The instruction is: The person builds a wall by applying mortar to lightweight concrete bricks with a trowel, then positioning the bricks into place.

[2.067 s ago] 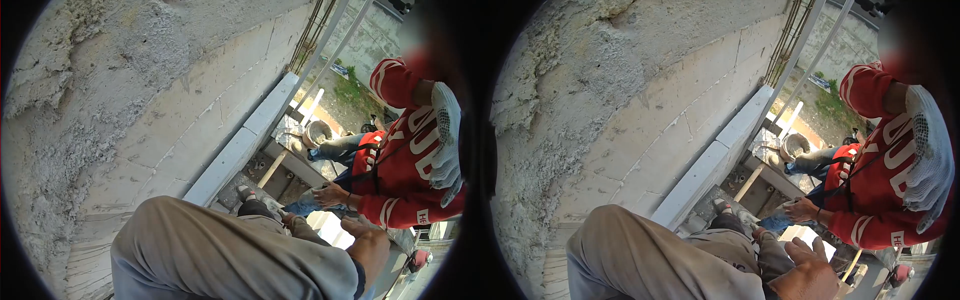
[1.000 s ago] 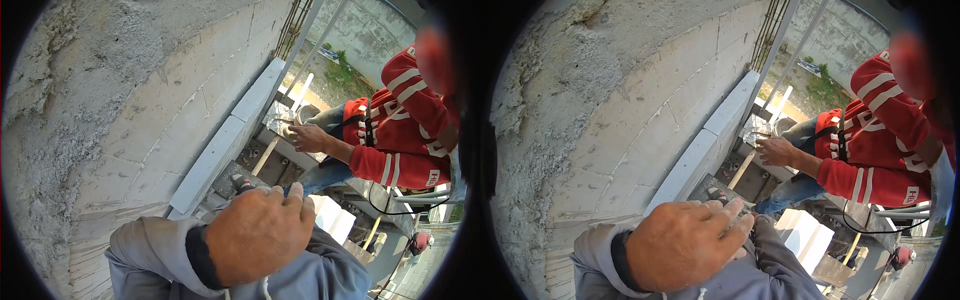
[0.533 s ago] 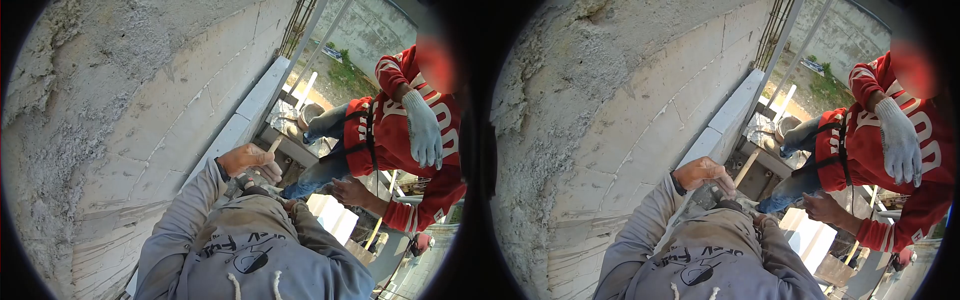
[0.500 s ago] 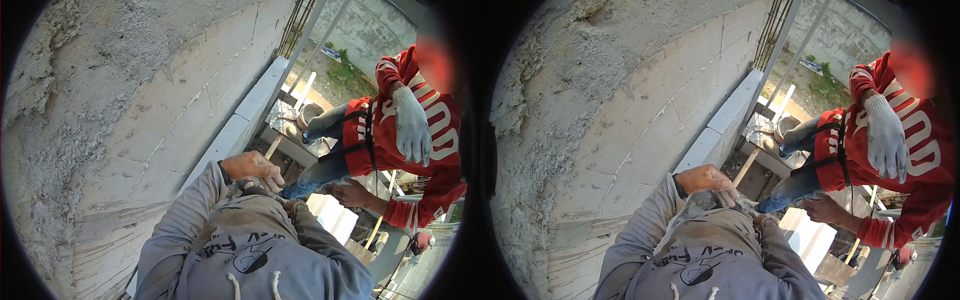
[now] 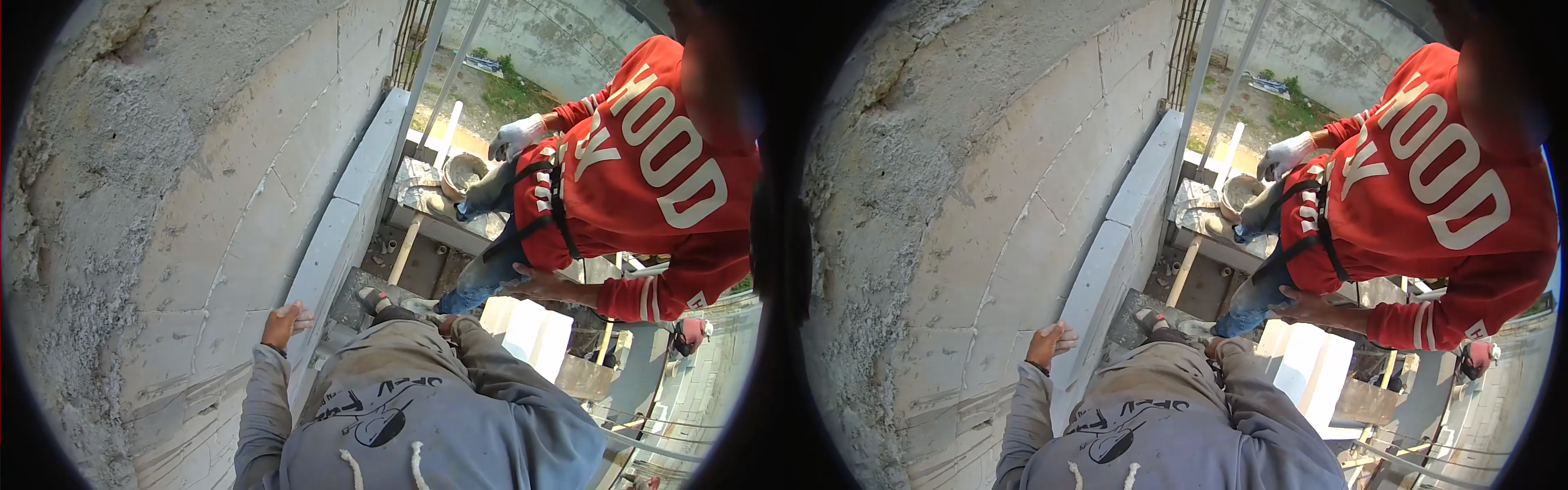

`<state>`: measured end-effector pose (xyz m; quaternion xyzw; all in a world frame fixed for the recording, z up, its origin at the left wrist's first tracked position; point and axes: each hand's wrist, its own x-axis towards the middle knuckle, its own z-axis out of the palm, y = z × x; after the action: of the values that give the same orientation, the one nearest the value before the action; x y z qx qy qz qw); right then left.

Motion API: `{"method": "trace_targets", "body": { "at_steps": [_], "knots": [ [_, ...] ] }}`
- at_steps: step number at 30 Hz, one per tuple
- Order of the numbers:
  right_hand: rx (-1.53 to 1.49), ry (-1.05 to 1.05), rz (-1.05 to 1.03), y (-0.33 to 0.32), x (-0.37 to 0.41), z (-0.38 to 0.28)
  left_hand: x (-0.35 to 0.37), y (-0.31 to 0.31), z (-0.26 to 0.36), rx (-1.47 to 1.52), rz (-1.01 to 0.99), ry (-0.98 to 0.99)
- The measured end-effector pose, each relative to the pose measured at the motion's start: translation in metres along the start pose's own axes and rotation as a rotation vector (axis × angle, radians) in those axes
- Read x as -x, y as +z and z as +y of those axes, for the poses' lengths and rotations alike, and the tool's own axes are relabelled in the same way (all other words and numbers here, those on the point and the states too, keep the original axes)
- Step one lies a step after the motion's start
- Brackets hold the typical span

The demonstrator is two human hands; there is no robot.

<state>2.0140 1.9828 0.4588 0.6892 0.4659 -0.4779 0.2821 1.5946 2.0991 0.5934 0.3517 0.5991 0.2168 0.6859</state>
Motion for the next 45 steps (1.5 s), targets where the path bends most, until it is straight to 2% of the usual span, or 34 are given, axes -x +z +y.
{"method": "trace_targets", "body": {
  "at_steps": [1,2,6,8,9,10,11,13,14,15,16,18,19,21,22,24,25,26,28,30,32,35,37,40,43,45],
  "knots": [
    [0.015,0.011,-0.021,-0.003,-0.005,0.001,0.007,-0.002,-0.007,0.125,0.016,-0.060],
    [0.017,0.015,-0.017,-0.005,-0.006,0.004,0.008,-0.002,-0.018,0.128,0.012,-0.058],
    [0.177,-0.072,0.005,-0.002,-0.035,0.009,0.004,0.005,-0.054,0.013,0.020,-0.125],
    [-0.061,0.163,-0.008,0.009,-0.072,0.021,0.003,0.024,-0.054,0.098,-0.047,-0.031],
    [0.018,0.116,-0.060,-0.013,-0.046,0.002,0.004,0.033,-0.050,0.109,-0.030,-0.041],
    [0.094,0.065,-0.109,-0.043,-0.006,-0.025,0.004,0.042,-0.044,0.276,-0.020,-0.009],
    [0.044,0.084,-0.103,-0.047,-0.012,-0.025,0.004,0.047,-0.035,0.442,-0.005,0.027],
    [0.069,0.017,-0.011,-0.027,-0.077,0.005,0.000,0.051,-0.016,0.627,0.017,0.124],
    [0.084,-0.016,0.035,-0.016,-0.110,0.020,-0.003,0.049,-0.002,0.614,-0.053,0.184],
    [0.115,0.037,0.033,-0.027,-0.097,0.008,-0.008,0.048,0.012,0.602,-0.128,0.242],
    [0.146,0.092,0.036,-0.056,-0.066,-0.018,-0.015,0.047,0.023,0.613,-0.110,0.226],
    [0.206,0.035,-0.040,-0.092,-0.038,-0.044,-0.029,0.045,0.044,0.329,-0.452,0.178],
    [0.253,-0.017,-0.096,-0.103,-0.035,-0.049,-0.036,0.049,0.053,0.339,-0.443,0.176],
    [0.365,-0.106,-0.107,-0.089,-0.097,-0.026,-0.048,0.066,0.069,-0.195,-0.564,0.097],
    [0.463,-0.193,-0.117,-0.085,-0.121,-0.018,-0.051,0.074,0.069,-0.190,-0.556,0.095],
    [0.558,-0.249,-0.143,-0.092,-0.135,-0.023,-0.052,0.088,0.058,-0.454,-0.253,0.183],
    [0.511,-0.189,-0.105,-0.081,-0.172,-0.017,-0.066,0.088,0.020,-0.541,-0.098,0.221],
    [0.461,-0.126,-0.065,-0.076,-0.193,-0.012,-0.063,0.088,0.005,-0.545,-0.100,0.221],
    [0.407,-0.154,-0.061,-0.112,-0.140,-0.015,-0.051,0.087,-0.021,-0.205,0.028,0.015],
    [0.409,-0.117,-0.032,-0.125,-0.119,-0.028,-0.041,0.072,-0.078,-0.288,0.075,-0.030],
    [0.415,-0.086,0.009,-0.135,-0.110,-0.047,-0.010,0.064,-0.087,-0.348,0.133,-0.128],
    [0.445,-0.117,-0.017,-0.120,-0.140,-0.050,0.023,0.042,-0.123,-0.475,0.236,-0.099],
    [0.498,-0.147,-0.053,-0.110,-0.136,-0.058,0.035,0.030,-0.148,-0.382,0.307,-0.127],
    [0.545,-0.075,0.023,-0.101,-0.078,-0.077,0.051,0.018,-0.156,-0.255,0.407,-0.111],
    [0.549,-0.132,0.045,-0.067,-0.064,-0.081,0.060,0.000,-0.185,-0.220,0.450,-0.031],
    [0.475,-0.095,0.112,-0.010,-0.133,-0.055,0.070,-0.015,-0.212,-0.213,0.468,0.014]
  ]
}}
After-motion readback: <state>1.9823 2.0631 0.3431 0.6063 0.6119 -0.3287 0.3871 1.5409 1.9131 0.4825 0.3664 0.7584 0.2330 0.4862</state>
